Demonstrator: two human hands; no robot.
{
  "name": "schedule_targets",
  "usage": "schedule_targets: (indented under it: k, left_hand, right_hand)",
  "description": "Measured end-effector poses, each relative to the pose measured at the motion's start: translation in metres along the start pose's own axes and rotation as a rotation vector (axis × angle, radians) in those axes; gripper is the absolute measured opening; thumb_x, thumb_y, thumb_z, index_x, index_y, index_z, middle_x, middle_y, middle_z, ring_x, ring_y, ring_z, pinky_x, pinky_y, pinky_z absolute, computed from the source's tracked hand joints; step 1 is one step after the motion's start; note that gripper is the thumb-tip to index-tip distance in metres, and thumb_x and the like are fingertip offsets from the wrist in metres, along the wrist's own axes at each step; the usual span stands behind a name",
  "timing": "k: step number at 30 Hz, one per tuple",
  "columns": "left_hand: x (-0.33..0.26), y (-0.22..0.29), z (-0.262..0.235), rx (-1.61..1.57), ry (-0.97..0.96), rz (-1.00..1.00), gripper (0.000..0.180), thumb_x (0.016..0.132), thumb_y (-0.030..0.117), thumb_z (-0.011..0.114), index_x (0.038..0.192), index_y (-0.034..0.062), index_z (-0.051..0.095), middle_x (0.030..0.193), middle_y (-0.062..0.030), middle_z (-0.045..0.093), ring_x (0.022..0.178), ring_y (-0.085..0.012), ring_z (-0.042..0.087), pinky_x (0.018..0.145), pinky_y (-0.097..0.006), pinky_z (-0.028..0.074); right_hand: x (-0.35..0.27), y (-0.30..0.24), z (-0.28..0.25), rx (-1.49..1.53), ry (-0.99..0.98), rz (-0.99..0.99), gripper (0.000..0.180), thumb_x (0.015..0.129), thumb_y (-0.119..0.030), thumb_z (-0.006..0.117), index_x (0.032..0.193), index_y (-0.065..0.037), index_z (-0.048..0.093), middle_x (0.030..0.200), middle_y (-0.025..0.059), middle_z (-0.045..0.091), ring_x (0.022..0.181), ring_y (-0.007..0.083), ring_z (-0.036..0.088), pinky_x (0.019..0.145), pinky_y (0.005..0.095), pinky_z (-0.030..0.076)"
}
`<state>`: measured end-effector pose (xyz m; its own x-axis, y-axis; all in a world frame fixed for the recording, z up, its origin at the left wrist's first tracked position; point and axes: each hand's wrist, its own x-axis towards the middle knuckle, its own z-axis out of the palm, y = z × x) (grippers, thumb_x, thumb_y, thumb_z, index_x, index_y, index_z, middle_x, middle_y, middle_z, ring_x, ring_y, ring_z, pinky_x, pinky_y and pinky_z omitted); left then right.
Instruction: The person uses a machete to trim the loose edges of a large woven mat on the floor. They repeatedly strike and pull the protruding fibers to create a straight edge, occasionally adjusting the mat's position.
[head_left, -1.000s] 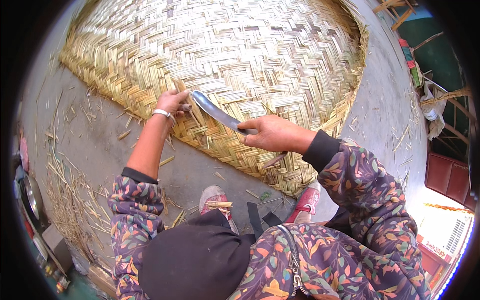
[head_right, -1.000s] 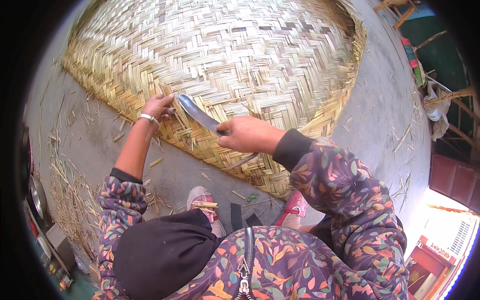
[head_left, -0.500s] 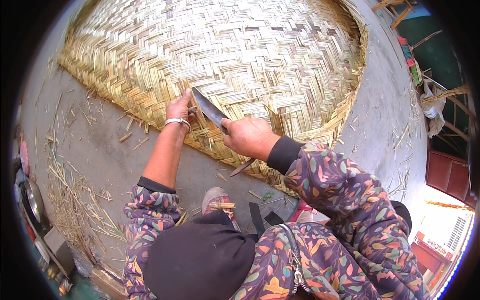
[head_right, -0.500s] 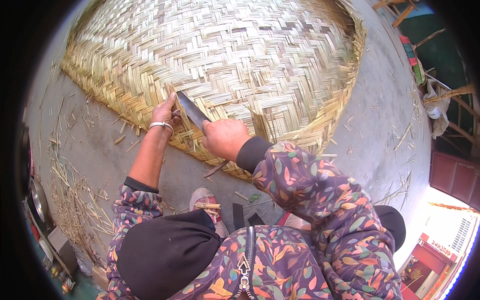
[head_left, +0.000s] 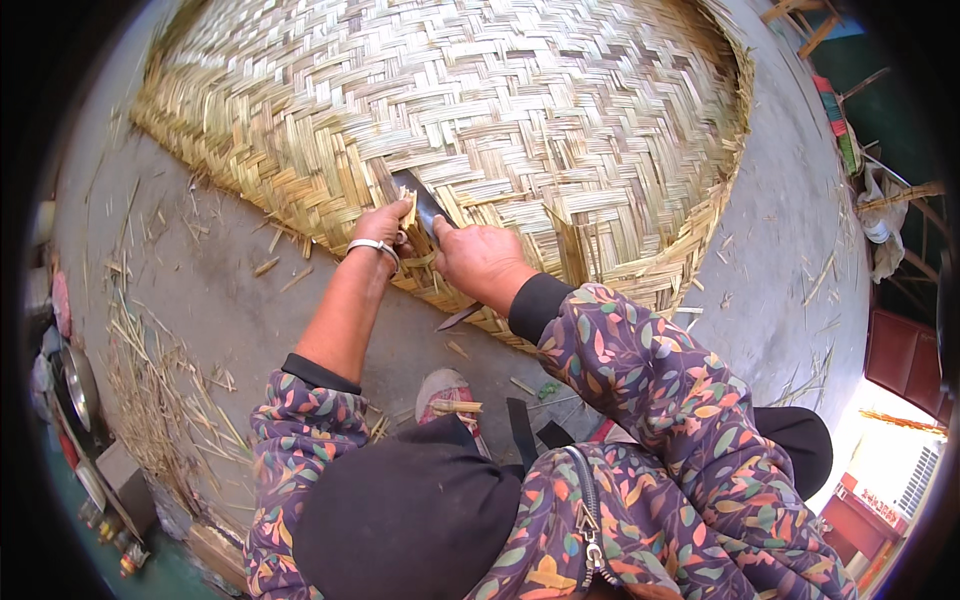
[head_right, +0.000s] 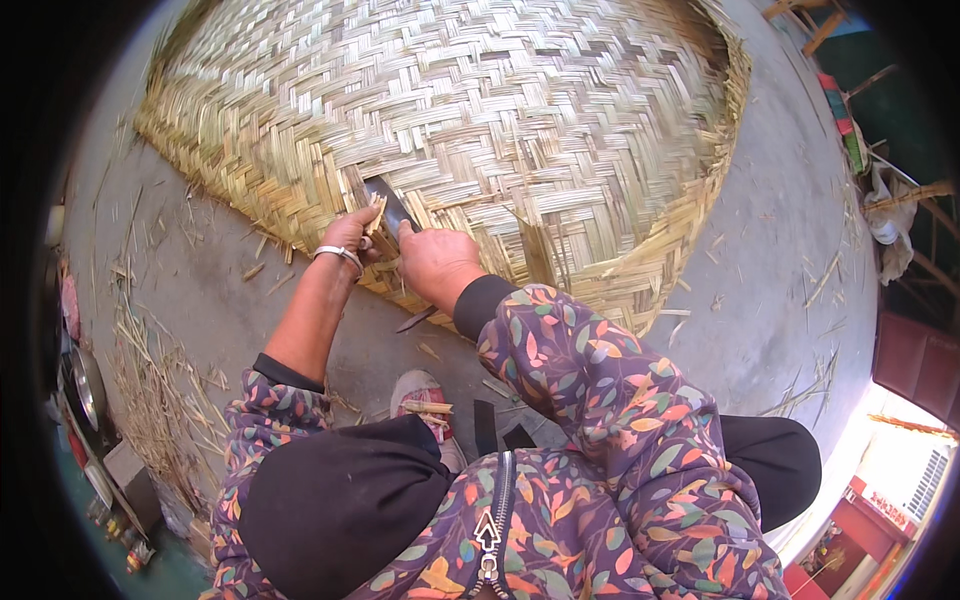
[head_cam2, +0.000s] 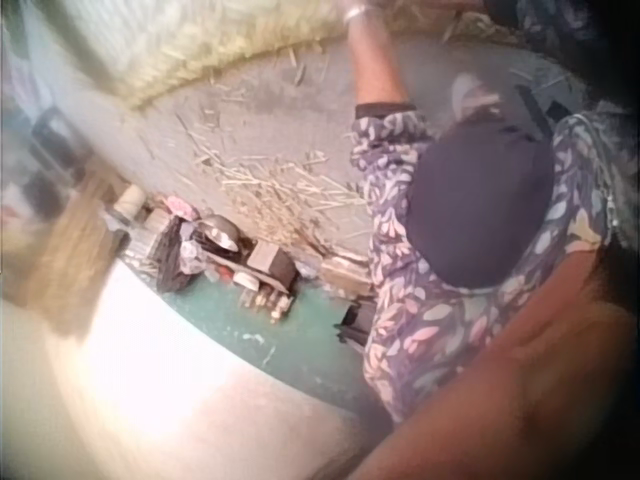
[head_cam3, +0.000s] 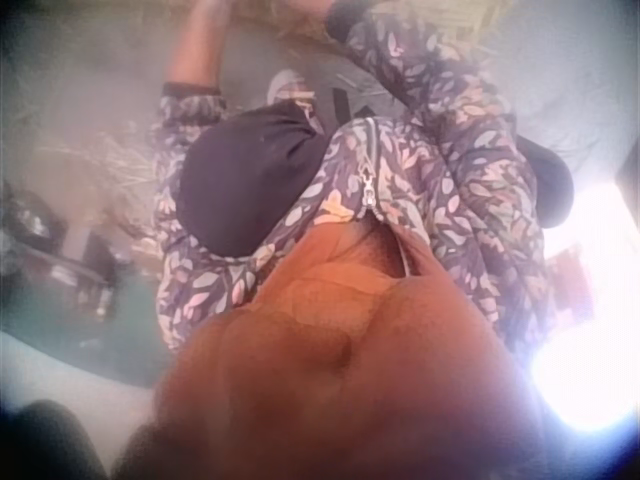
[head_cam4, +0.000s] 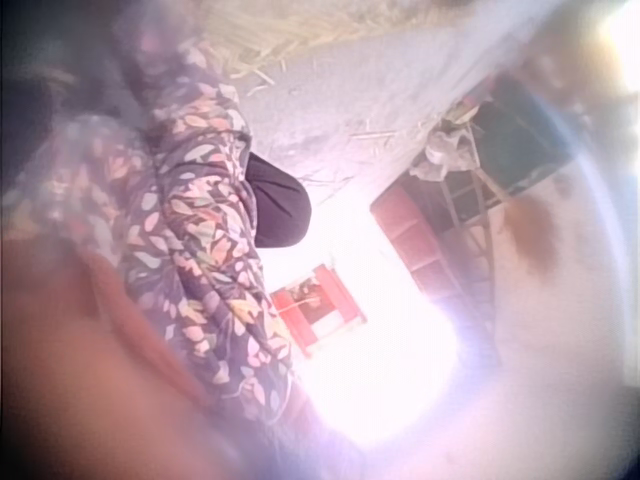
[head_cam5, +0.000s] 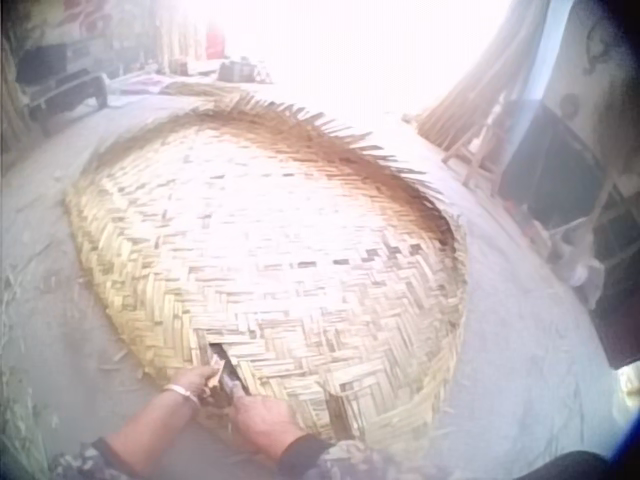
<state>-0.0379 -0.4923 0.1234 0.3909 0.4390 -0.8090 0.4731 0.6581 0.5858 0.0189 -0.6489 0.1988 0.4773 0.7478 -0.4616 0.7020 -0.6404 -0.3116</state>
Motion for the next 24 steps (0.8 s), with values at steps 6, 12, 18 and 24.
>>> schedule_targets:
  k: [6, 12, 18, 24]
  left_hand:
    - [0.047, -0.002, 0.014, 0.046, 0.204, 0.204, 0.026, 0.082, 0.023, 0.077, 0.084, 0.0022, 0.062, 0.071, -0.0079, 0.059, 0.052, -0.0178, 0.053, 0.040, -0.036, 0.044]
    - [0.019, 0.008, -0.003, 0.113, 0.010, 0.069, 0.044, 0.079, 0.035, 0.082, 0.101, 0.0014, 0.063, 0.078, -0.0070, 0.062, 0.060, -0.0219, 0.061, 0.050, -0.039, 0.054]
    - [-0.006, 0.023, -0.013, 1.006, 0.050, 0.376, 0.056, 0.075, 0.050, 0.081, 0.094, -0.0005, 0.067, 0.083, -0.0154, 0.070, 0.077, -0.0225, 0.069, 0.065, -0.038, 0.054]
    - [0.003, -0.004, -0.024, 1.224, 0.241, 0.595, 0.051, 0.082, 0.056, 0.069, 0.104, 0.0090, 0.068, 0.096, -0.0171, 0.071, 0.087, -0.0367, 0.067, 0.076, -0.045, 0.053]
  right_hand:
    - [-0.002, 0.007, -0.001, -0.016, 0.010, -0.010, 0.046, 0.092, -0.027, 0.050, 0.135, -0.011, 0.053, 0.088, 0.0137, 0.072, 0.082, 0.0312, 0.070, 0.069, 0.0447, 0.055]
    - [-0.007, 0.009, 0.008, -0.069, 0.006, -0.001, 0.045, 0.094, -0.025, 0.047, 0.138, -0.012, 0.052, 0.089, 0.0114, 0.073, 0.082, 0.0302, 0.071, 0.068, 0.0436, 0.055]
    - [-0.009, 0.005, 0.013, -0.143, -0.034, 0.030, 0.046, 0.094, -0.023, 0.048, 0.139, -0.014, 0.052, 0.090, 0.0109, 0.073, 0.082, 0.0278, 0.071, 0.066, 0.0420, 0.055]
    - [-0.042, 0.012, -0.004, -0.190, -0.053, -0.049, 0.039, 0.094, -0.017, 0.047, 0.132, -0.009, 0.056, 0.088, 0.0104, 0.072, 0.082, 0.0276, 0.072, 0.066, 0.0410, 0.055]
